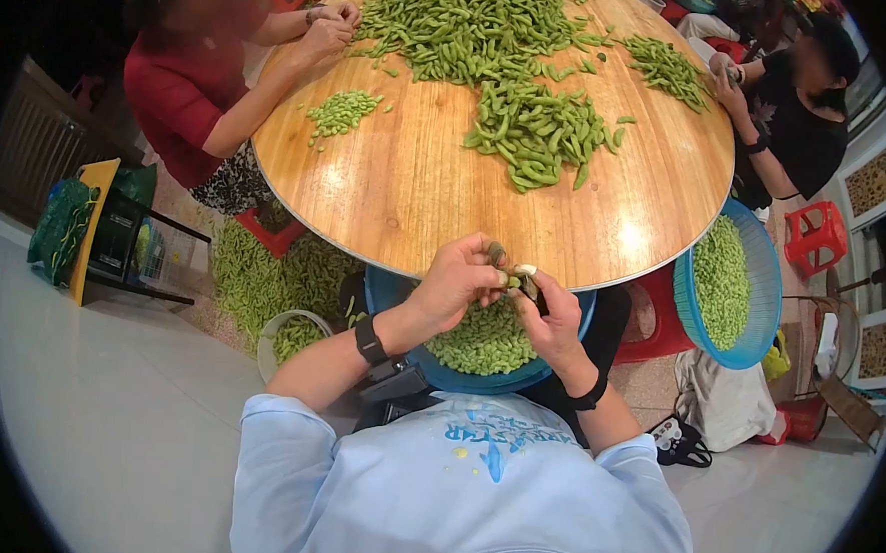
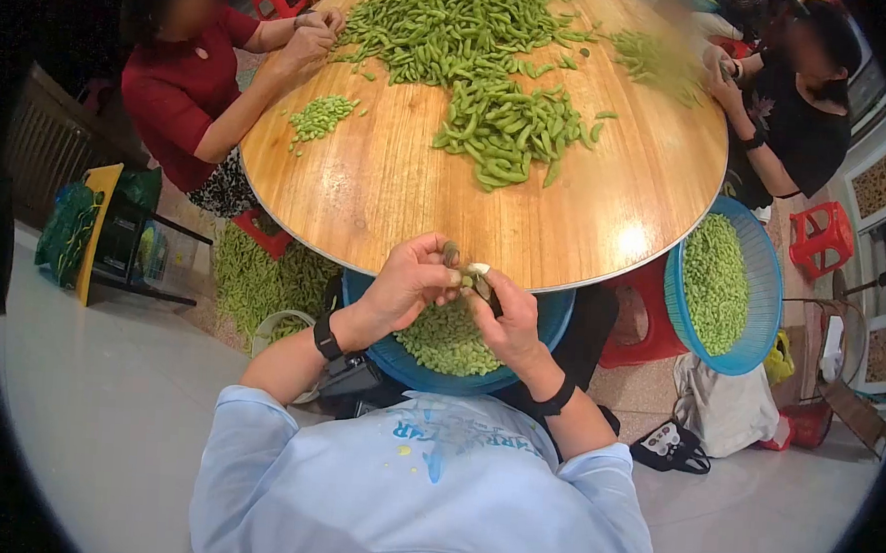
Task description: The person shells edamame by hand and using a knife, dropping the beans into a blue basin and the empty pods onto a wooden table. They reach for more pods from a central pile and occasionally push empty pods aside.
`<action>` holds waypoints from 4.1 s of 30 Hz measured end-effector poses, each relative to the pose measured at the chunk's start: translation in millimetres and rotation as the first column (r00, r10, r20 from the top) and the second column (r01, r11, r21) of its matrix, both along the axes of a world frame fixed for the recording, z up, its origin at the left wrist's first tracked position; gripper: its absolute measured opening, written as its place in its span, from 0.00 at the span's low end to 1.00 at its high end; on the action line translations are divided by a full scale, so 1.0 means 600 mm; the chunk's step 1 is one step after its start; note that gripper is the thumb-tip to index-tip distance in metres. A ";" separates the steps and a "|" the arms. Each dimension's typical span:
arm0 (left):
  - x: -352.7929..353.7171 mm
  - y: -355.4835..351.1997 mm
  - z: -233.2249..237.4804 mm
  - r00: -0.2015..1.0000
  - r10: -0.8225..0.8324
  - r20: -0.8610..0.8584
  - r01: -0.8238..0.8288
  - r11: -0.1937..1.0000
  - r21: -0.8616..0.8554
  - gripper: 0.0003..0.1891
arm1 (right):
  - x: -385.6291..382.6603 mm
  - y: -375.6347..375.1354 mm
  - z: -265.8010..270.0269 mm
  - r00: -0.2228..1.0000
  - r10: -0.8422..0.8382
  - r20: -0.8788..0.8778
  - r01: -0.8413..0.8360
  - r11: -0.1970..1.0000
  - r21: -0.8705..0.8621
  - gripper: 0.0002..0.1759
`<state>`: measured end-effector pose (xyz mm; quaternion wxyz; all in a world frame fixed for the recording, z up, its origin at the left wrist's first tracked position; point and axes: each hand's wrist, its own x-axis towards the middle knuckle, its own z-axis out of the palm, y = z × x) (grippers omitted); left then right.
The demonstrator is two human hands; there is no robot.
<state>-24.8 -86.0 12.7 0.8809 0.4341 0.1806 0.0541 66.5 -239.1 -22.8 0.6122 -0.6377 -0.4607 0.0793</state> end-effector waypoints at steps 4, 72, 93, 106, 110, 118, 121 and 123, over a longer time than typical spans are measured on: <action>-0.003 0.007 0.007 0.996 -0.088 -0.033 0.092 0.985 0.149 0.08 | 0.022 -0.005 0.021 0.975 0.091 0.204 -0.079 0.995 -0.066 0.20; 0.034 0.019 -0.001 0.992 -0.117 0.046 0.107 0.980 0.167 0.04 | -0.003 -0.001 0.049 0.226 0.405 -0.886 -0.104 0.914 0.392 0.19; -0.002 0.015 0.054 0.946 -0.237 0.219 -0.183 0.163 0.969 0.07 | -0.022 -0.012 0.055 -0.133 0.446 -0.885 -0.134 0.877 0.462 0.08; 0.001 -0.011 0.001 0.994 0.088 0.061 -0.101 0.594 0.798 0.07 | -0.021 0.004 0.049 0.621 0.114 -0.775 -0.088 0.993 0.075 0.12; -0.017 -0.029 0.021 0.989 -0.005 0.147 -0.135 0.376 0.917 0.07 | -0.019 0.013 0.037 0.957 -0.192 -0.219 0.192 0.981 -0.020 0.24; -0.027 -0.025 0.019 0.983 -0.101 0.154 -0.131 0.201 0.971 0.06 | -0.011 0.010 0.037 0.983 -0.165 0.085 0.177 0.973 -0.147 0.23; -0.029 -0.030 0.008 0.972 -0.108 0.208 -0.188 0.169 0.968 0.05 | -0.012 0.018 0.043 0.968 -0.159 0.192 0.184 0.975 -0.123 0.21; -0.039 -0.034 0.006 0.972 -0.134 0.193 -0.172 0.152 0.973 0.05 | -0.014 0.022 0.036 0.963 -0.150 0.226 0.171 0.982 -0.076 0.19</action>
